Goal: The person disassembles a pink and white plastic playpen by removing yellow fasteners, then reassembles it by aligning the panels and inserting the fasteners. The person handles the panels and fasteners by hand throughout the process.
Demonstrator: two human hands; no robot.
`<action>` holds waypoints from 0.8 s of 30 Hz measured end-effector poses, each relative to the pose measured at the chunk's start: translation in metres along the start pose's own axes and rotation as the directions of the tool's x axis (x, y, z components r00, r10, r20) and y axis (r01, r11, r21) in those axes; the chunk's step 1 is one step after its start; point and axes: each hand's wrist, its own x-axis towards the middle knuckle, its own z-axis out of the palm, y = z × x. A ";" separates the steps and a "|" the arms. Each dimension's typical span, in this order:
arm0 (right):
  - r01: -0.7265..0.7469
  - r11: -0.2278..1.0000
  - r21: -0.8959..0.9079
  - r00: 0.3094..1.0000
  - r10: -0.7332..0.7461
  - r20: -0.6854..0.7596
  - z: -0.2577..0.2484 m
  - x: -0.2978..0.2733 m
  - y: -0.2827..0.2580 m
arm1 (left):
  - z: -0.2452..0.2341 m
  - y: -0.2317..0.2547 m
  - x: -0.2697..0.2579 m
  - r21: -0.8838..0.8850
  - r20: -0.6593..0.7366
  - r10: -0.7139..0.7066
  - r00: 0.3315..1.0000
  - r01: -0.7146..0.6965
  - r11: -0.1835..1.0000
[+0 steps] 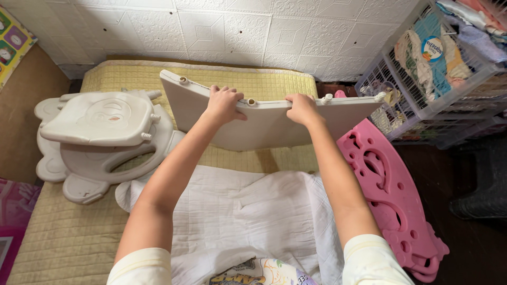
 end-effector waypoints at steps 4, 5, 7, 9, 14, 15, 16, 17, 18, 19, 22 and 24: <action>0.116 0.992 -0.043 0.983 -0.121 -0.138 0.007 0.001 0.015 | -0.006 -0.015 -0.007 -0.006 -0.070 0.015 0.997 -0.015 1.000; 0.141 0.989 -0.051 0.974 -0.147 -0.173 0.008 -0.001 0.018 | -0.009 -0.021 -0.012 0.015 -0.062 0.002 0.998 -0.002 1.000; 0.109 0.994 -0.027 0.985 -0.112 -0.135 0.007 -0.004 0.022 | -0.018 -0.035 -0.020 0.062 -0.047 -0.022 0.999 0.025 0.998; 0.093 0.996 -0.012 0.988 -0.093 -0.121 0.007 -0.005 0.021 | -0.026 -0.044 -0.025 0.017 0.014 -0.051 0.999 0.050 0.999; 0.022 1.000 0.019 0.998 -0.021 -0.067 0.007 -0.006 0.009 | -0.033 -0.055 -0.033 -0.028 0.049 -0.060 0.997 0.061 0.998; 0.013 0.999 0.029 0.998 -0.012 -0.060 0.006 -0.007 0.005 | -0.032 -0.056 -0.033 -0.035 0.038 -0.050 0.998 0.051 0.998; 0.004 0.999 0.040 0.999 -0.002 -0.054 0.005 -0.008 0.002 | -0.031 -0.058 -0.032 -0.042 0.026 -0.040 0.999 0.041 0.998; -0.006 0.999 0.049 0.999 0.008 -0.046 0.003 -0.011 0.000 | -0.028 -0.058 -0.032 -0.054 0.025 -0.042 0.999 0.043 0.998; 0.109 0.988 0.112 0.987 -0.093 -0.134 0.000 -0.013 -0.001 | -0.025 -0.059 -0.031 -0.066 0.024 -0.044 0.999 0.046 0.997; 0.222 0.961 0.166 0.956 -0.181 -0.229 -0.004 -0.016 -0.001 | -0.023 -0.060 -0.030 -0.078 0.025 -0.041 0.999 0.043 0.996; 0.343 0.931 0.125 0.784 -0.210 -0.584 -0.019 -0.031 0.007 | -0.018 -0.062 -0.026 -0.070 -0.002 -0.023 1.000 0.022 0.997; 0.275 0.950 0.148 0.726 -0.104 -0.680 -0.029 -0.033 0.016 | -0.017 -0.064 -0.025 -0.068 0.004 -0.025 1.000 0.025 0.997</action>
